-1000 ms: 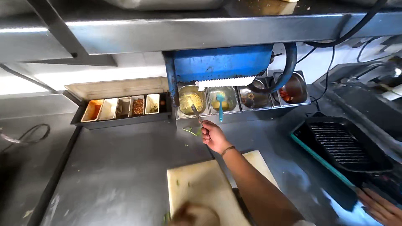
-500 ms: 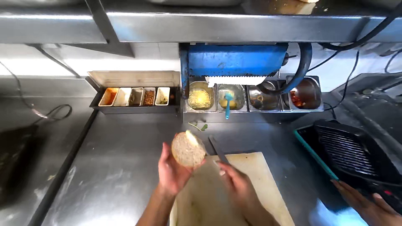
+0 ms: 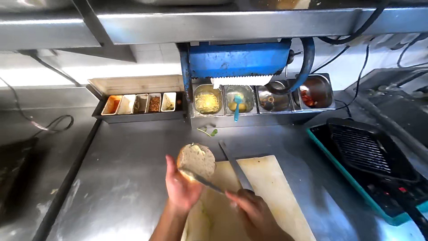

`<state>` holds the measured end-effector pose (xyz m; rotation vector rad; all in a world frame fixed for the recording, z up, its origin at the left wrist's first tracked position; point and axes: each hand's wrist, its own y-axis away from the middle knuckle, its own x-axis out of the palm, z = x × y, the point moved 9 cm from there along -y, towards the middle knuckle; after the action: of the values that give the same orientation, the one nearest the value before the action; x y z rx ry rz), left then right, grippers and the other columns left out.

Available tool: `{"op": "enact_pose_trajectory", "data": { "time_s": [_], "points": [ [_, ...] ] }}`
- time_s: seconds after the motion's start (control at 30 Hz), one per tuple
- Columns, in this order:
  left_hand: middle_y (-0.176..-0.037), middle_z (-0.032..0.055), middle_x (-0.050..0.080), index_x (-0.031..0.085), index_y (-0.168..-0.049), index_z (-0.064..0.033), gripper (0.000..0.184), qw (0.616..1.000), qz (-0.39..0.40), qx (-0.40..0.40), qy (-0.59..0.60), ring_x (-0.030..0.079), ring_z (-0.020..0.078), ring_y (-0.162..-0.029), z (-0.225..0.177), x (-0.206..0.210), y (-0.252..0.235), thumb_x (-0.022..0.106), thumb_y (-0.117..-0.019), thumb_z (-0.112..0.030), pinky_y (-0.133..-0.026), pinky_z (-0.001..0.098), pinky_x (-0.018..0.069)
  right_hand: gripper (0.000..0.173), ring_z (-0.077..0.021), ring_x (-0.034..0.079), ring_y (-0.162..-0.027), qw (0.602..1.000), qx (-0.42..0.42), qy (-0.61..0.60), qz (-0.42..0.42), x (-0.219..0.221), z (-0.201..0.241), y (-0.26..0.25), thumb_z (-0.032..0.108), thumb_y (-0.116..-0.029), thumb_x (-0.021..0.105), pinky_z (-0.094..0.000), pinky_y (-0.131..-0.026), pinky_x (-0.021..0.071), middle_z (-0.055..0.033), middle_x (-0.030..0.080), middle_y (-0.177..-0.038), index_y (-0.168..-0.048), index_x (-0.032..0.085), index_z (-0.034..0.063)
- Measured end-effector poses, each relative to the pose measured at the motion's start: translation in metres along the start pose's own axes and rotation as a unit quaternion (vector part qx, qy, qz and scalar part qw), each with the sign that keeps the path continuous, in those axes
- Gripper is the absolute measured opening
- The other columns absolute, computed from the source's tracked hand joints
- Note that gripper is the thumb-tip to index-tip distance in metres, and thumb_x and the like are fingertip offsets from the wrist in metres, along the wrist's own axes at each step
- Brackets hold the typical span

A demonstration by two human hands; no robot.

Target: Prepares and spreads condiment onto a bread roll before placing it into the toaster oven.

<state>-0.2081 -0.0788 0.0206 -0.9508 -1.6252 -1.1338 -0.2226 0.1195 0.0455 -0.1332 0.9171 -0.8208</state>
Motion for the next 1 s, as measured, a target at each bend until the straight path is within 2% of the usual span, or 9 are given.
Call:
{"op": "enact_pose_trajectory", "data": {
  "time_s": [0.27,0.37,0.5,0.57,0.63,0.77,0.83,0.9,1.0],
  "points": [
    [-0.125,0.0195,0.065,0.054,-0.138,-0.0177,0.067,1.0,-0.006,0.006,-0.005,0.066,0.0359,-0.113,-0.018,-0.005,0.0,0.031,-0.0987,-0.066,-0.094,0.059,0.054,0.033,-0.014,0.064,-0.066,1.0,-0.016,0.002,0.008,0.021,0.004,-0.023,0.031,-0.1085,0.044,-0.0313,-0.058,0.0562,-0.0045,0.066,-0.083,-0.13,0.067,0.02],
    [-0.123,0.0202,0.067,0.06,-0.134,-0.0163,0.065,1.0,0.01,0.012,0.02,0.068,0.036,-0.111,-0.039,-0.012,-0.002,0.046,-0.0945,-0.066,-0.093,0.058,0.0554,0.031,-0.014,0.065,-0.069,0.999,-0.034,-0.008,0.027,0.017,-0.001,-0.02,0.027,-0.1064,0.047,-0.0318,-0.061,0.0568,-0.0033,0.067,-0.085,-0.13,0.067,0.0245],
    [-0.126,0.0214,0.065,0.058,-0.135,-0.0164,0.061,0.999,0.001,0.019,0.037,0.066,0.0393,-0.113,-0.069,-0.029,0.003,0.048,-0.0929,-0.06,-0.093,0.0635,0.0531,0.035,-0.0081,0.063,-0.069,0.996,0.084,0.012,-0.039,-0.011,-0.058,-0.073,0.033,-0.1075,0.049,-0.0307,-0.063,0.0576,-0.0025,0.07,-0.087,-0.126,0.069,0.0119],
    [-0.123,0.0232,0.066,0.062,-0.129,-0.0126,0.056,0.998,0.013,0.011,0.061,0.065,0.0414,-0.113,-0.077,-0.041,0.005,0.06,-0.0855,-0.048,-0.096,0.0674,0.05,0.033,-0.0214,0.065,-0.068,0.978,0.175,0.11,-0.03,-0.017,-0.088,-0.13,0.027,-0.1052,0.051,-0.0461,-0.062,0.057,-0.0087,0.07,-0.085,-0.127,0.069,0.01],
    [-0.122,0.0228,0.067,0.065,-0.126,-0.0112,0.054,0.996,0.038,-0.001,0.083,0.066,0.0398,-0.113,-0.081,-0.051,0.009,0.067,-0.0794,-0.039,-0.095,0.0634,0.0526,0.034,-0.0393,0.07,-0.089,0.933,0.291,0.202,0.06,-0.01,-0.112,-0.194,0.025,-0.1077,0.049,-0.0617,-0.078,0.0556,-0.0202,0.072,-0.099,-0.133,0.065,0.0098],
    [-0.136,0.0217,0.061,0.062,-0.136,-0.0133,0.06,0.991,0.071,-0.007,0.111,0.059,0.0416,-0.125,-0.084,-0.058,0.019,0.064,-0.0844,-0.043,-0.102,0.0669,0.0462,0.03,-0.0447,0.068,-0.106,0.834,0.387,0.314,0.235,0.033,-0.134,-0.273,0.024,-0.1006,0.054,-0.0662,-0.081,0.0531,-0.0256,0.069,-0.113,-0.119,0.066,0.004],
    [-0.135,0.0215,0.061,0.062,-0.135,-0.0128,0.057,0.992,0.044,0.008,0.115,0.059,0.0426,-0.126,-0.088,-0.059,0.019,0.06,-0.088,-0.045,-0.104,0.0699,0.0434,0.028,-0.0355,0.066,-0.085,0.844,0.429,0.217,0.239,0.052,-0.142,-0.282,0.021,-0.1009,0.053,-0.0553,-0.07,0.0533,-0.0224,0.066,-0.098,-0.11,0.066,-0.0019],
    [-0.124,0.0223,0.066,0.064,-0.127,-0.0107,0.051,0.992,0.015,0.016,0.123,0.065,0.0405,-0.116,-0.09,-0.058,0.023,0.06,-0.0872,-0.042,-0.097,0.0649,0.0509,0.021,-0.0119,0.04,-0.048,0.848,0.51,-0.032,0.141,0.063,-0.157,-0.262,0.023,-0.1044,0.049,-0.027,-0.042,0.0367,-0.0028,0.049,-0.07,-0.112,0.059,0.0058],
    [-0.123,0.0229,0.066,0.062,-0.131,-0.0107,0.055,0.993,0.031,0.004,0.115,0.067,0.0397,-0.112,-0.092,-0.05,0.026,0.063,-0.0847,-0.04,-0.094,0.0609,0.054,0.017,-0.0017,0.033,-0.042,0.758,0.538,-0.368,-0.024,0.067,-0.151,-0.224,0.027,-0.1072,0.048,-0.0172,-0.038,0.0317,0.0069,0.044,-0.063,-0.113,0.059,0.0159]
  ]
}}
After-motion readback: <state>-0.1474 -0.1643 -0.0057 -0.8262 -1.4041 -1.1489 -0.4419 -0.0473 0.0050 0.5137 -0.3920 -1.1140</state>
